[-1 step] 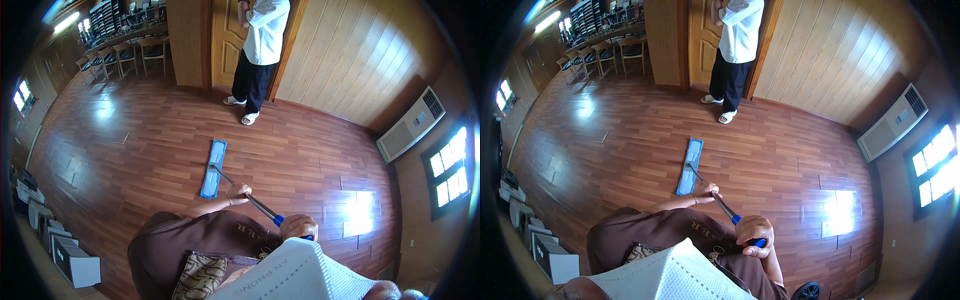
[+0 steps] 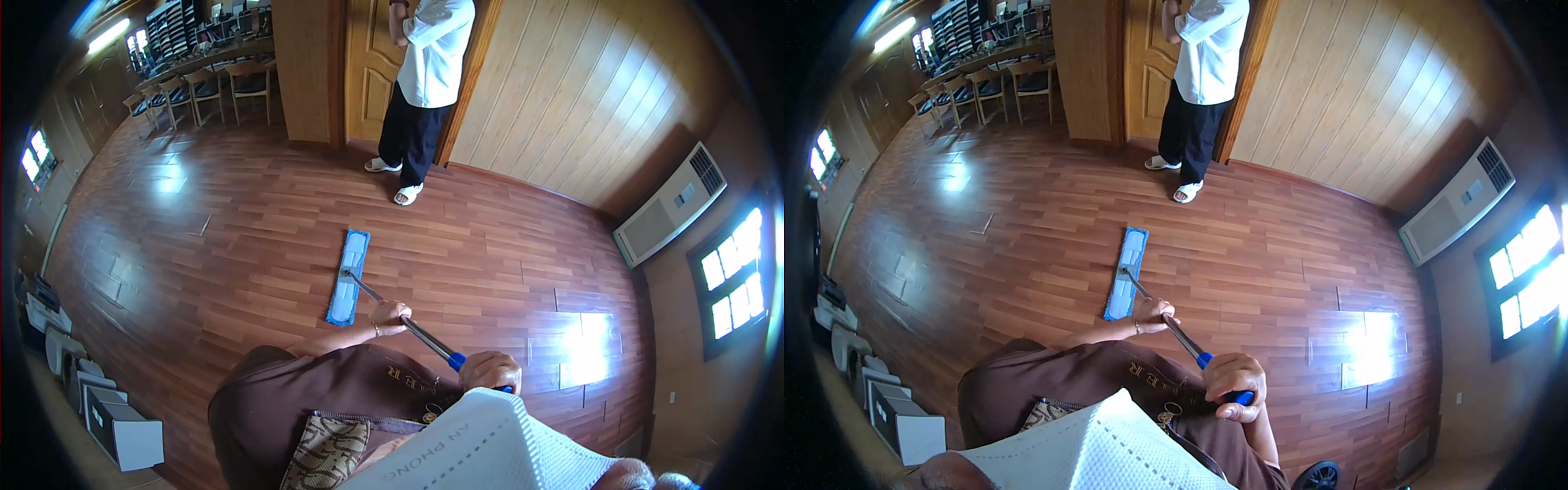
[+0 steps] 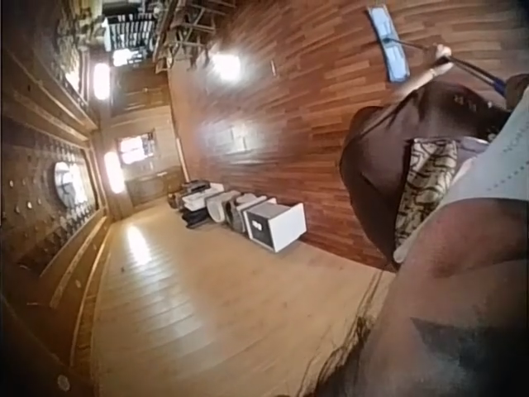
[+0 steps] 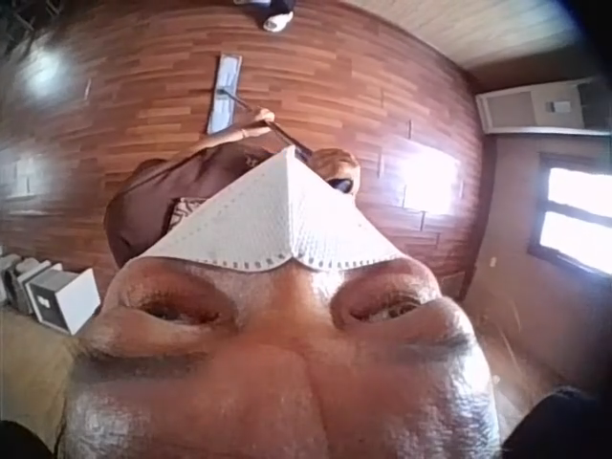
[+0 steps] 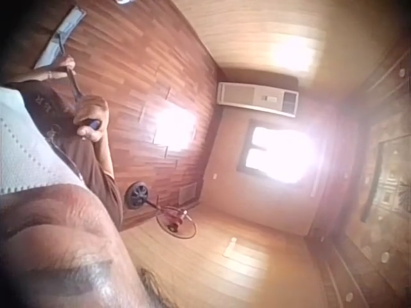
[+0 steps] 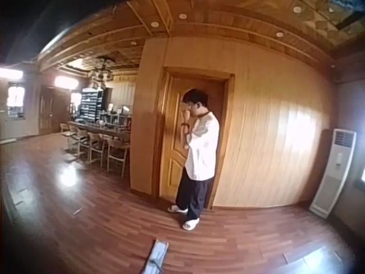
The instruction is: Using a flat mop to clean a wooden floor in a room.
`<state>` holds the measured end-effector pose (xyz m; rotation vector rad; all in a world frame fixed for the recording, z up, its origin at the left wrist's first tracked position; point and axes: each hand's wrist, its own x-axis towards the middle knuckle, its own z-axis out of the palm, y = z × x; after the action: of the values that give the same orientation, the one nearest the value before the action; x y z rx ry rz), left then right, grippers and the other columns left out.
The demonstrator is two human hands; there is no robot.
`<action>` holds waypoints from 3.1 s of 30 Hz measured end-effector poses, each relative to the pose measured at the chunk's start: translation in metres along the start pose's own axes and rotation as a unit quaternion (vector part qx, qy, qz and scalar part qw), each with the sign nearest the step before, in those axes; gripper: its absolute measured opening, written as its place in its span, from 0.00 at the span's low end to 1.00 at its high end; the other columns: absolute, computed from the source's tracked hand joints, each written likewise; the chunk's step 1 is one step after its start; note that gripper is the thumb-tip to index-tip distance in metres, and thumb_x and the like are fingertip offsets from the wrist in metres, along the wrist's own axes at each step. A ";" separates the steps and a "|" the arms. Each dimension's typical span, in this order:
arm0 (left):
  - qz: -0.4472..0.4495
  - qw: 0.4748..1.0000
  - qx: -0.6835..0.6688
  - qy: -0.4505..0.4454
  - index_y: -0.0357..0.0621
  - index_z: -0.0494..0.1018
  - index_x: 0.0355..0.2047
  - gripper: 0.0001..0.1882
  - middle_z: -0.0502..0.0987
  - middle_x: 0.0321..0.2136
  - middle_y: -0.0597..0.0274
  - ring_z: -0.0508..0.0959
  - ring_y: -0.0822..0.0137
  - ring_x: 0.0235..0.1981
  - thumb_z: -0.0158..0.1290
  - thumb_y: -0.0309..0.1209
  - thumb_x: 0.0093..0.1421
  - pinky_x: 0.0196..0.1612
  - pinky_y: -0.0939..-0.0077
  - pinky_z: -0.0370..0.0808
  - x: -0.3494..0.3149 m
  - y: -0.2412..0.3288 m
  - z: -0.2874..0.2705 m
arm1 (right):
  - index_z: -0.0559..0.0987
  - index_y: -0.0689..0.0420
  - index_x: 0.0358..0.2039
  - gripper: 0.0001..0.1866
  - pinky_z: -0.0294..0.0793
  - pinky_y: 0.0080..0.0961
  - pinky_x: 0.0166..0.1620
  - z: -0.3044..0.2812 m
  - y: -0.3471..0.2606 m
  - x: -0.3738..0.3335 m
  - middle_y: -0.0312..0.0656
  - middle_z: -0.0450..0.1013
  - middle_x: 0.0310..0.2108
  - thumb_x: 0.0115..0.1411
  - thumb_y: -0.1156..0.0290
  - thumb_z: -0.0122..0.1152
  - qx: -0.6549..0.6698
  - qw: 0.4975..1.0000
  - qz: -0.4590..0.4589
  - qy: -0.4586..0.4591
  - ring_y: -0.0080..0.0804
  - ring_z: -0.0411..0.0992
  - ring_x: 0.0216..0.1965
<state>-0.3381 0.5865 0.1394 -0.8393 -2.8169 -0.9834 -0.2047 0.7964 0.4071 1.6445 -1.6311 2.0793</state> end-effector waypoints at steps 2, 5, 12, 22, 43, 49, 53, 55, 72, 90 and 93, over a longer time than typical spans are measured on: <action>0.013 1.000 0.021 0.005 0.49 0.70 0.19 0.13 0.77 0.24 0.59 0.79 0.55 0.33 0.53 0.43 0.51 0.34 0.54 0.71 0.002 0.006 -0.005 | 0.78 0.61 0.21 0.19 0.71 0.31 0.24 0.001 0.002 -0.002 0.39 0.70 0.13 0.50 0.57 0.69 -0.004 0.999 -0.013 0.029 0.37 0.70 0.17; 0.023 0.999 0.041 0.015 0.50 0.71 0.20 0.09 0.77 0.24 0.59 0.79 0.55 0.33 0.52 0.40 0.50 0.33 0.52 0.71 0.004 0.004 -0.007 | 0.78 0.61 0.20 0.23 0.72 0.32 0.24 0.010 0.007 -0.001 0.40 0.70 0.13 0.49 0.52 0.71 -0.005 0.996 -0.027 0.089 0.37 0.71 0.15; -0.006 0.999 0.041 0.000 0.50 0.73 0.19 0.13 0.78 0.24 0.57 0.79 0.54 0.31 0.51 0.43 0.52 0.32 0.49 0.72 -0.001 -0.047 -0.034 | 0.78 0.61 0.21 0.19 0.72 0.33 0.25 0.018 0.047 0.034 0.40 0.71 0.14 0.48 0.56 0.69 -0.024 0.999 -0.006 -0.021 0.39 0.71 0.18; -0.050 0.999 0.000 0.020 0.45 0.68 0.14 0.22 0.75 0.19 0.56 0.77 0.53 0.26 0.59 0.48 0.52 0.32 0.55 0.70 -0.014 -0.139 -0.094 | 0.79 0.59 0.24 0.13 0.69 0.38 0.33 0.054 0.105 0.106 0.46 0.74 0.22 0.51 0.61 0.67 0.016 0.993 0.066 -0.100 0.46 0.73 0.26; -0.056 0.981 0.038 0.179 0.45 0.64 0.18 0.18 0.71 0.17 0.59 0.72 0.62 0.20 0.60 0.39 0.50 0.26 0.67 0.68 -0.085 -0.138 -0.123 | 0.80 0.61 0.28 0.19 0.74 0.35 0.30 0.074 0.115 0.177 0.43 0.75 0.19 0.46 0.58 0.75 0.111 0.972 -0.004 -0.206 0.43 0.75 0.24; -0.097 0.965 -0.239 0.055 0.43 0.57 0.61 0.48 0.78 0.43 0.53 0.76 0.59 0.47 0.71 0.43 0.44 0.48 0.63 0.72 -0.135 -0.141 -0.165 | 0.79 0.58 0.28 0.18 0.73 0.37 0.31 0.099 0.144 0.188 0.42 0.76 0.25 0.44 0.61 0.78 0.079 0.966 -0.021 -0.244 0.43 0.75 0.26; -0.073 0.902 -0.419 0.077 0.42 0.58 0.62 0.43 0.68 0.57 0.55 0.66 0.64 0.59 0.66 0.43 0.51 0.57 0.65 0.64 -0.165 -0.085 -0.263 | 0.77 0.55 0.25 0.15 0.70 0.37 0.33 0.120 0.165 0.190 0.39 0.75 0.25 0.46 0.64 0.77 0.086 0.973 0.023 -0.215 0.42 0.73 0.29; -0.020 0.888 -0.447 0.105 0.39 0.59 0.62 0.40 0.67 0.58 0.53 0.64 0.61 0.61 0.62 0.43 0.54 0.61 0.65 0.58 -0.184 -0.045 -0.312 | 0.77 0.56 0.25 0.16 0.70 0.36 0.33 0.131 0.176 0.202 0.40 0.74 0.25 0.46 0.63 0.77 0.075 0.971 0.003 -0.229 0.41 0.73 0.29; 0.190 0.952 -0.039 0.236 0.47 0.71 0.31 0.19 0.77 0.22 0.66 0.80 0.66 0.25 0.70 0.38 0.45 0.37 0.66 0.75 -0.323 0.063 -0.416 | 0.75 0.54 0.21 0.10 0.67 0.41 0.28 0.299 0.408 0.160 0.47 0.71 0.20 0.44 0.65 0.67 -0.027 0.905 0.147 -0.398 0.50 0.71 0.25; 0.317 0.872 -0.325 0.182 0.47 0.70 0.27 0.16 0.74 0.20 0.66 0.78 0.63 0.25 0.67 0.37 0.50 0.43 0.58 0.70 -0.319 -0.125 -0.389 | 0.77 0.52 0.21 0.06 0.72 0.43 0.31 0.256 0.483 0.148 0.48 0.74 0.22 0.39 0.67 0.61 -0.323 0.883 0.273 -0.205 0.52 0.73 0.28; 0.270 0.888 -0.361 0.092 0.49 0.71 0.24 0.13 0.74 0.21 0.68 0.78 0.61 0.31 0.67 0.32 0.46 0.52 0.57 0.62 -0.314 -0.164 -0.386 | 0.79 0.51 0.22 0.06 0.74 0.40 0.32 0.247 0.492 0.132 0.46 0.75 0.24 0.40 0.69 0.63 -0.373 0.864 0.313 -0.130 0.50 0.74 0.29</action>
<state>-0.2042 0.1025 0.2886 -1.3807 -1.8358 -1.8694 -0.3744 0.3277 0.1390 1.2279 -2.8532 1.0430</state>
